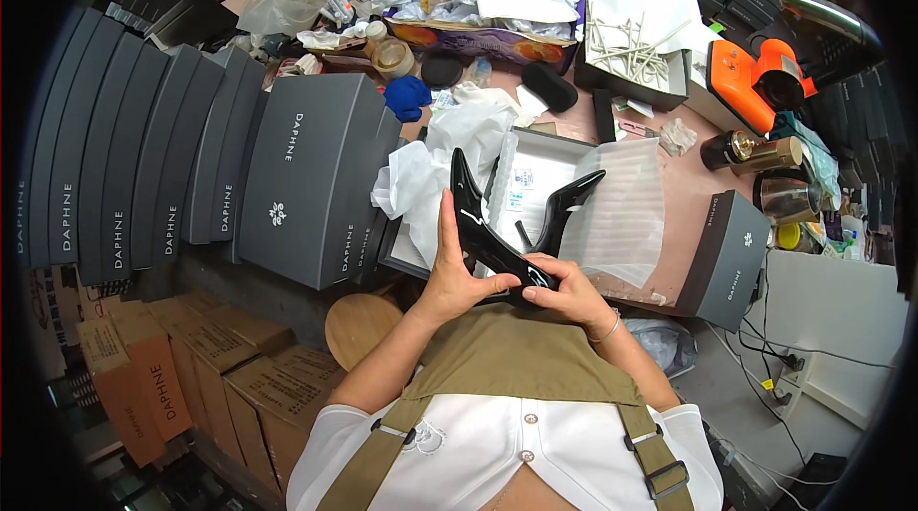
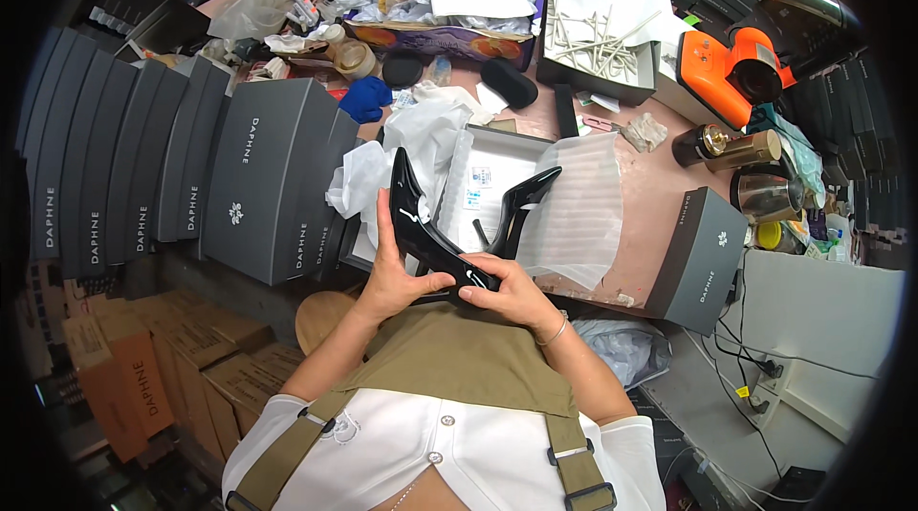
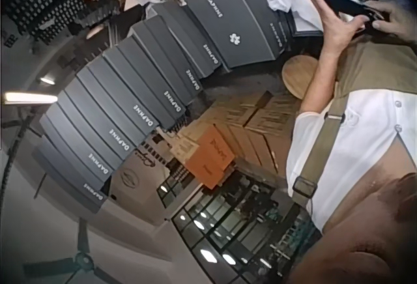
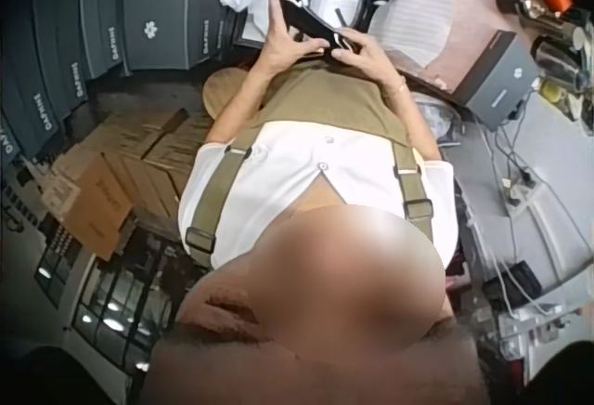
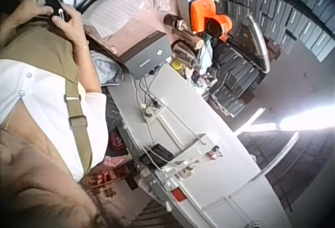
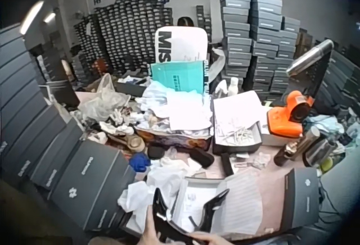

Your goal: The recorder is inspecting a pair of black high-heeled shoes, cleaning them with a cloth and liquid, and preparing them for packaging.

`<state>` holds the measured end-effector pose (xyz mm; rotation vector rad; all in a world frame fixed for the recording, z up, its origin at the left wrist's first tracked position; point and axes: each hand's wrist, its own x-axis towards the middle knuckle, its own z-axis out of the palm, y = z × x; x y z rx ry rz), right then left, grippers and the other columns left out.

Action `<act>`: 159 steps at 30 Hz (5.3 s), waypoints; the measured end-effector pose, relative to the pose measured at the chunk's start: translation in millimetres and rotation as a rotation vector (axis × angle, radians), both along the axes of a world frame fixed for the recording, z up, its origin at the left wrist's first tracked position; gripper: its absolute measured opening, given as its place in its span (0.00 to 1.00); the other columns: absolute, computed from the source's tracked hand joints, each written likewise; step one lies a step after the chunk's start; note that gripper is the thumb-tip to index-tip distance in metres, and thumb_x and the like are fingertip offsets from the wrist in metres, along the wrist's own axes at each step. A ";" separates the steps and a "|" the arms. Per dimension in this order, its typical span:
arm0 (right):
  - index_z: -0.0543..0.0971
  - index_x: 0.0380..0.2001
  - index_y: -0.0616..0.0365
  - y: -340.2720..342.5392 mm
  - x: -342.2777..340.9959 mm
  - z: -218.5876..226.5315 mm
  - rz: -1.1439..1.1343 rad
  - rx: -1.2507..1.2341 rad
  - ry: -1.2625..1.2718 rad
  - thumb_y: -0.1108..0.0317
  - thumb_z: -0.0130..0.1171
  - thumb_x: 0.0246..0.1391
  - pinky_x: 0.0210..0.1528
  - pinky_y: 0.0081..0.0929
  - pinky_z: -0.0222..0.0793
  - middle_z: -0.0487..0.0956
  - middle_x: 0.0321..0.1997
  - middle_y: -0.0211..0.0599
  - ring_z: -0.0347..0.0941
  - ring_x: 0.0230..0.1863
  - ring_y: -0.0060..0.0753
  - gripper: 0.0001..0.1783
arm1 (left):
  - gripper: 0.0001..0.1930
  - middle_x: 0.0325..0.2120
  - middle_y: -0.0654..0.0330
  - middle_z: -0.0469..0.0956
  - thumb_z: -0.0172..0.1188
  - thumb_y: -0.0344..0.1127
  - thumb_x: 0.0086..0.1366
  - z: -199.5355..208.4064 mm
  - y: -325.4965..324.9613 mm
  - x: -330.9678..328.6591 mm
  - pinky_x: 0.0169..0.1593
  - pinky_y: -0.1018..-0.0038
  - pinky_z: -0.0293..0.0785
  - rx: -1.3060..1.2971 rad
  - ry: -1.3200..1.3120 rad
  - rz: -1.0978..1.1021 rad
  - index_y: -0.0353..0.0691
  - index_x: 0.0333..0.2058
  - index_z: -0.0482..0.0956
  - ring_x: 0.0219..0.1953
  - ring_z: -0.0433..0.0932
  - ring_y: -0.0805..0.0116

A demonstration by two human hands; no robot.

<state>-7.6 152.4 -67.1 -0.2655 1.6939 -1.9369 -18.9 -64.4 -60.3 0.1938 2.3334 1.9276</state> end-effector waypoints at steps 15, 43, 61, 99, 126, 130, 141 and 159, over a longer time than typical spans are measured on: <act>0.75 0.46 0.61 66.4 -95.8 -22.8 -0.399 0.654 0.560 0.66 0.57 0.55 0.56 0.37 0.64 0.75 0.50 0.47 0.69 0.53 0.49 0.17 | 0.26 0.29 0.59 0.77 0.47 0.53 0.66 -6.1 1.5 -60.3 0.28 0.81 0.72 0.790 -0.634 0.117 0.40 0.55 0.66 0.24 0.74 0.77; 0.73 0.31 0.60 -53.2 -334.0 -66.7 -0.203 -0.090 0.205 0.70 0.52 0.60 0.49 0.24 0.67 0.81 0.38 0.40 0.75 0.42 0.27 0.06 | 0.29 0.29 0.61 0.75 0.52 0.53 0.64 -42.1 -26.0 -61.2 0.29 0.84 0.69 0.891 -0.647 0.295 0.36 0.55 0.66 0.26 0.72 0.81; 0.78 0.43 0.56 -22.1 -19.0 62.9 0.176 0.320 0.956 0.72 0.68 0.41 0.35 0.29 0.68 0.75 0.38 0.36 0.71 0.35 0.36 0.21 | 0.28 0.27 0.60 0.77 0.49 0.54 0.66 10.0 -7.3 -21.4 0.25 0.84 0.72 0.798 -0.582 0.345 0.39 0.55 0.66 0.22 0.74 0.80; 0.82 0.36 0.60 42.9 -13.2 71.8 0.202 0.138 0.326 0.75 0.64 0.49 0.36 0.23 0.69 0.78 0.33 0.35 0.74 0.34 0.29 0.09 | 0.28 0.27 0.61 0.75 0.51 0.51 0.64 34.9 4.3 -19.7 0.30 0.82 0.71 0.764 -0.460 0.199 0.35 0.54 0.65 0.27 0.73 0.78; 0.79 0.33 0.61 -90.0 -180.7 48.6 -0.033 0.061 0.714 0.71 0.61 0.52 0.39 0.20 0.68 0.77 0.35 0.34 0.73 0.34 0.29 0.06 | 0.26 0.27 0.60 0.76 0.52 0.51 0.64 15.8 -44.3 -6.1 0.31 0.82 0.72 0.775 -0.559 0.343 0.38 0.53 0.68 0.27 0.75 0.77; 0.78 0.35 0.64 -161.7 -281.4 29.4 -0.109 0.237 0.614 0.69 0.60 0.54 0.38 0.24 0.70 0.79 0.31 0.38 0.75 0.31 0.32 0.09 | 0.29 0.28 0.60 0.76 0.50 0.55 0.63 7.1 -54.1 -26.7 0.25 0.82 0.73 0.709 -0.532 0.275 0.38 0.54 0.67 0.23 0.74 0.80; 0.81 0.37 0.53 -261.3 -425.0 -66.9 -0.179 0.565 1.166 0.65 0.60 0.51 0.41 0.36 0.70 0.76 0.38 0.42 0.74 0.39 0.48 0.10 | 0.26 0.28 0.60 0.76 0.50 0.51 0.65 -29.7 -85.0 -43.3 0.29 0.83 0.71 0.814 -0.632 0.319 0.36 0.53 0.68 0.25 0.74 0.79; 0.65 0.46 0.63 -168.4 -399.7 -88.0 -0.884 -0.293 0.254 0.65 0.61 0.57 0.46 0.26 0.70 0.73 0.42 0.43 0.71 0.42 0.31 0.21 | 0.27 0.28 0.61 0.77 0.48 0.51 0.65 -39.5 -83.0 -45.8 0.27 0.83 0.69 0.815 -0.646 0.342 0.38 0.55 0.68 0.24 0.72 0.81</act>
